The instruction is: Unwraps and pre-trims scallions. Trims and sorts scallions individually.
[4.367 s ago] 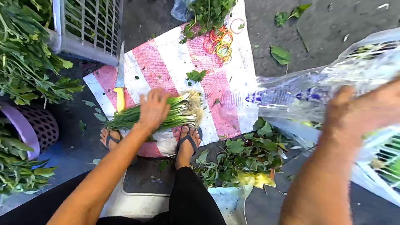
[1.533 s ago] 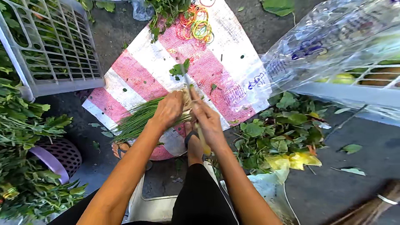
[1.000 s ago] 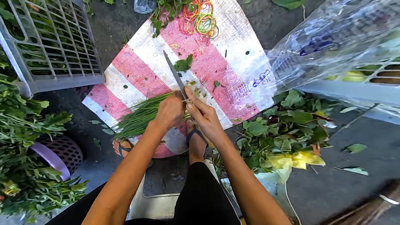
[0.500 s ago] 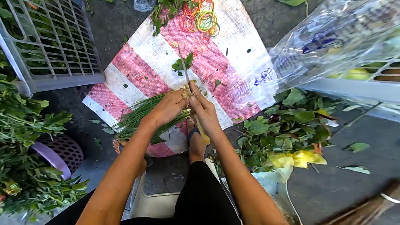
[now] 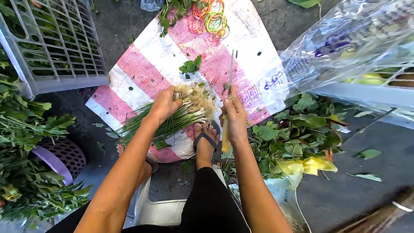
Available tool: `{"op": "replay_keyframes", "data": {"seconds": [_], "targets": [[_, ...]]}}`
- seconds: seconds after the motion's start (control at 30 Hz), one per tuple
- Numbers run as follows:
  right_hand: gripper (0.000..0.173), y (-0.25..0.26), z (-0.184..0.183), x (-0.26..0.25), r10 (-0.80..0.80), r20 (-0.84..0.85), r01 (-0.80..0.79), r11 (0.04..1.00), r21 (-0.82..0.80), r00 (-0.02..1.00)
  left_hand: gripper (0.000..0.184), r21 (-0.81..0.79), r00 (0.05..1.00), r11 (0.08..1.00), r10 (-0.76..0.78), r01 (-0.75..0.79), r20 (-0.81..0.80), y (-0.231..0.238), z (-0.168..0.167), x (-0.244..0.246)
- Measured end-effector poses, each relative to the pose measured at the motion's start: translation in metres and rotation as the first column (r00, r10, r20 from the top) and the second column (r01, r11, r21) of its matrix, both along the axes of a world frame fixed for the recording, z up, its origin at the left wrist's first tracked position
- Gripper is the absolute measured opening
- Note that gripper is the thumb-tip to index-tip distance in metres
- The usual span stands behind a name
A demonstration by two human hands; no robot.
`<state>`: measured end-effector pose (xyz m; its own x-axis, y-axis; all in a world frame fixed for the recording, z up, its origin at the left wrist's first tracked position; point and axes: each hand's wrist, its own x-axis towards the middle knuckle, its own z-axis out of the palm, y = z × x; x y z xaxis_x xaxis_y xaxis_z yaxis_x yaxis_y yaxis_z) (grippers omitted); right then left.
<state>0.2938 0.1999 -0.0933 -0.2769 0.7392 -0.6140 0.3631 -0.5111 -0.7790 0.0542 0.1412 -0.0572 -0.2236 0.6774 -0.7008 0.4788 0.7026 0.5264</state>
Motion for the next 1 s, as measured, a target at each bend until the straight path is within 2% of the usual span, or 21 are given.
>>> {"op": "replay_keyframes", "data": {"seconds": [0.13, 0.2, 0.4, 0.63, 0.8, 0.9, 1.0], "targets": [[0.056, -0.013, 0.009, -0.009, 0.156, -0.029, -0.155, 0.987, 0.038, 0.987, 0.035, 0.053, 0.996, 0.995, -0.083, 0.081, 0.029, 0.003, 0.010, 0.006], [0.055, -0.020, 0.010, -0.019, 0.177, -0.050, -0.175, 0.984, 0.038, 0.983, 0.036, 0.098, 0.988, 0.985, -0.146, 0.141, 0.055, 0.006, 0.018, 0.010], [0.053, -0.027, 0.018, -0.029, 0.102, -0.175, -0.110, 0.993, -0.036, 0.979, 0.046, 0.302, 0.954, 0.905, -0.291, 0.298, -0.068, 0.008, 0.030, 0.017], [0.060, -0.020, 0.026, -0.027, 0.124, -0.187, -0.121, 0.992, 0.027, 0.974, 0.029, 0.466, 0.981, 0.864, -0.186, 0.189, -0.054, 0.009, 0.028, 0.027], [0.073, -0.012, 0.029, -0.032, 0.223, -0.175, -0.204, 0.972, 0.118, 0.959, 0.023, 0.490, 0.950, 0.816, -0.296, 0.307, -0.102, 0.006, 0.027, 0.035], [0.066, -0.008, 0.029, -0.032, 0.282, -0.231, -0.249, 0.955, 0.162, 0.931, 0.019, 0.533, 0.930, 0.763, -0.322, 0.366, -0.176, -0.001, 0.027, 0.039], [0.062, -0.008, 0.028, -0.030, 0.309, -0.243, -0.270, 0.946, 0.180, 0.920, 0.020, 0.600, 0.935, 0.721, -0.315, 0.346, -0.161, -0.003, 0.015, 0.038]]}}
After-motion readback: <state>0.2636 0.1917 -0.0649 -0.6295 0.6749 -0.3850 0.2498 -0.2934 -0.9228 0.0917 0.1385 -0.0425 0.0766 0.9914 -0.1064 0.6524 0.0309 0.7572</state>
